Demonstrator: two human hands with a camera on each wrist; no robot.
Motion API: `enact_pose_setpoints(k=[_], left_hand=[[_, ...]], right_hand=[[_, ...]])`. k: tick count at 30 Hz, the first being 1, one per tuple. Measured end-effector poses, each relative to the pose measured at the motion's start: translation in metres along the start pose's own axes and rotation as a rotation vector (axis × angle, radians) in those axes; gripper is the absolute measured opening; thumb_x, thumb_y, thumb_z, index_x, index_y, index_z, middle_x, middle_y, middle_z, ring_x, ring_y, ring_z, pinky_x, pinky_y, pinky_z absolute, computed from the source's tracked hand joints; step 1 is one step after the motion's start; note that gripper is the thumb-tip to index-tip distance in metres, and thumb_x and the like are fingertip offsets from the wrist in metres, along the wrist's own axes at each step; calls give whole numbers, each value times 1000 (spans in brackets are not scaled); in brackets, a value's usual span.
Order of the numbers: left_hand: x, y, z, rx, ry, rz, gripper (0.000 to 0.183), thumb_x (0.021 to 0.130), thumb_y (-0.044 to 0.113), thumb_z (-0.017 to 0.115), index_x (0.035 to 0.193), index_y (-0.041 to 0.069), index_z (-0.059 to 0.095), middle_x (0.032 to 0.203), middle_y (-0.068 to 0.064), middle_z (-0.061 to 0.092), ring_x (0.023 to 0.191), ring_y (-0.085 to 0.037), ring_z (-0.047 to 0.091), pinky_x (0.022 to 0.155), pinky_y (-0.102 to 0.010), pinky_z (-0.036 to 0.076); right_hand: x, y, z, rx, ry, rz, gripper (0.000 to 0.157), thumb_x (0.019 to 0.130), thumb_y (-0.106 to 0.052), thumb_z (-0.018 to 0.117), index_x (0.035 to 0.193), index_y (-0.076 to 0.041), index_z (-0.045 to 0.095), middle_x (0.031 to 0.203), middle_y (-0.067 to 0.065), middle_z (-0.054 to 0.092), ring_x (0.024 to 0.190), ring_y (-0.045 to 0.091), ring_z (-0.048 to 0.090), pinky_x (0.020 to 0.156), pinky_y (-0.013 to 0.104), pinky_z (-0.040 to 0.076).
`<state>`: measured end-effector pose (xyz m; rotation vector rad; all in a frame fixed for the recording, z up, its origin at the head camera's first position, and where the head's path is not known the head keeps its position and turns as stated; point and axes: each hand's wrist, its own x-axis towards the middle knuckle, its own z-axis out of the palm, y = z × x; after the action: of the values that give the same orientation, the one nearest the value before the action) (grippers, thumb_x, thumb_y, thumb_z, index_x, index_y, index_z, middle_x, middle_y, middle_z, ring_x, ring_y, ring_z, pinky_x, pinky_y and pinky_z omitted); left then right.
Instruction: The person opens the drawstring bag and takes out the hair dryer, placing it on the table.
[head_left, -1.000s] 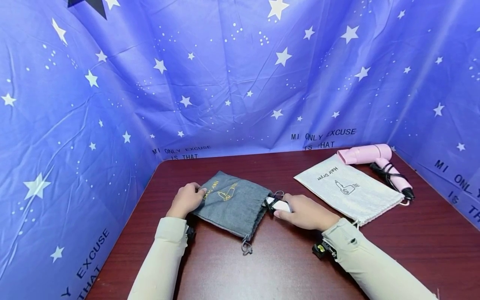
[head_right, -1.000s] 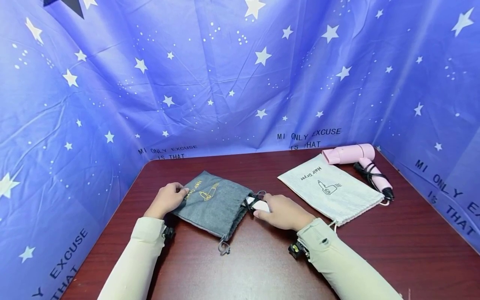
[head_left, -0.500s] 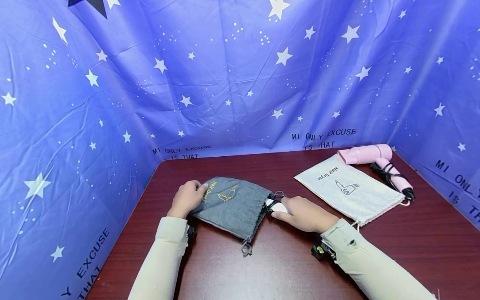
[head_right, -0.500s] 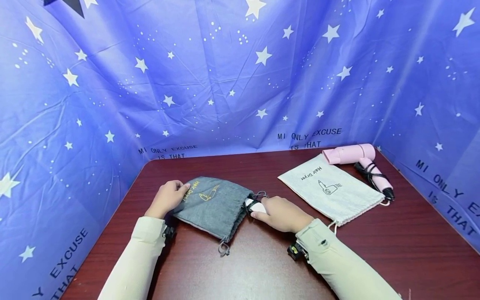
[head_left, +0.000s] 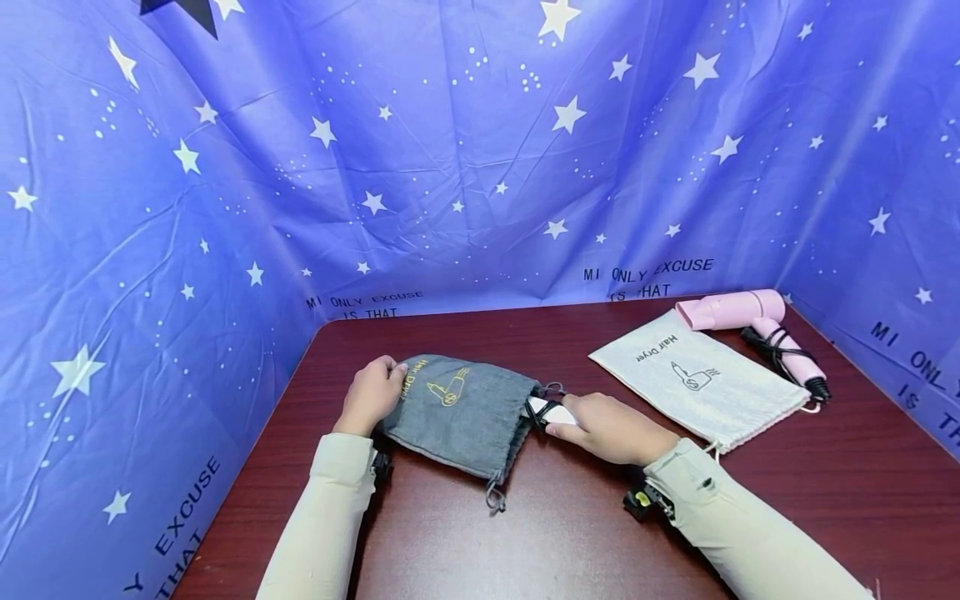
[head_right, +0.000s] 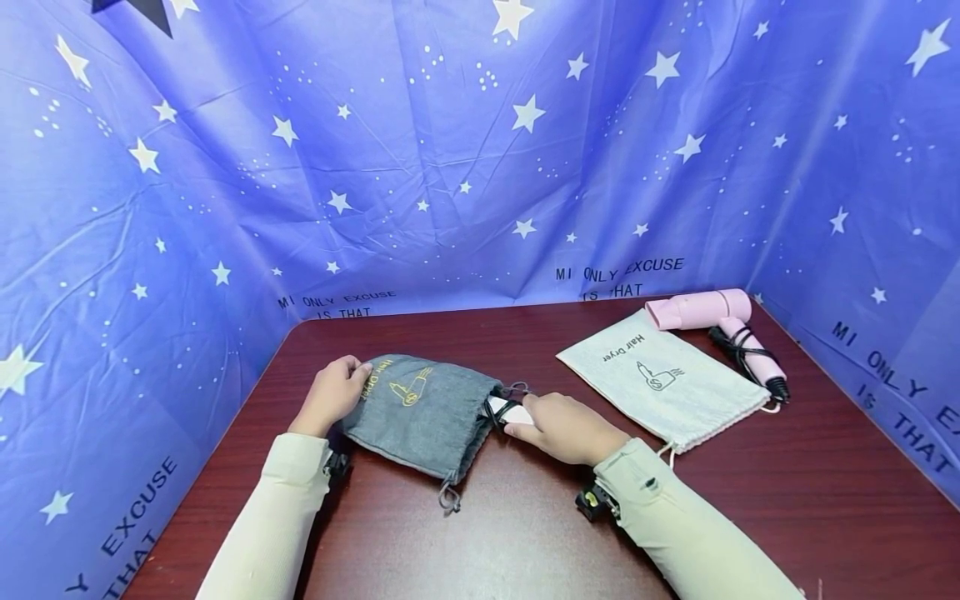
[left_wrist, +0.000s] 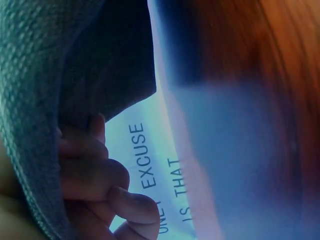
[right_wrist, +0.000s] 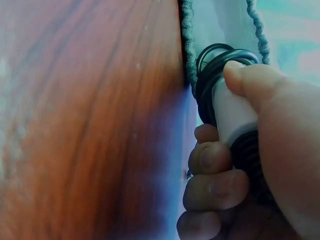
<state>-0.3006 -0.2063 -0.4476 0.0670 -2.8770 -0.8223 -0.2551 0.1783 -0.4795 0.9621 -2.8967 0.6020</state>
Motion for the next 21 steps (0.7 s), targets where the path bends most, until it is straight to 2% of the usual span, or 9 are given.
enact_pose_setpoints(k=[21], left_hand=[[-1, -4, -6, -20, 29, -38, 30, 106, 38, 52, 95, 13, 63, 91, -12, 67, 86, -33, 64, 75, -50, 49]], right_hand=[[0, 6, 1, 52, 3, -17, 34, 103, -52, 58, 92, -20, 56, 70, -12, 52, 65, 3, 50, 62, 26, 43]])
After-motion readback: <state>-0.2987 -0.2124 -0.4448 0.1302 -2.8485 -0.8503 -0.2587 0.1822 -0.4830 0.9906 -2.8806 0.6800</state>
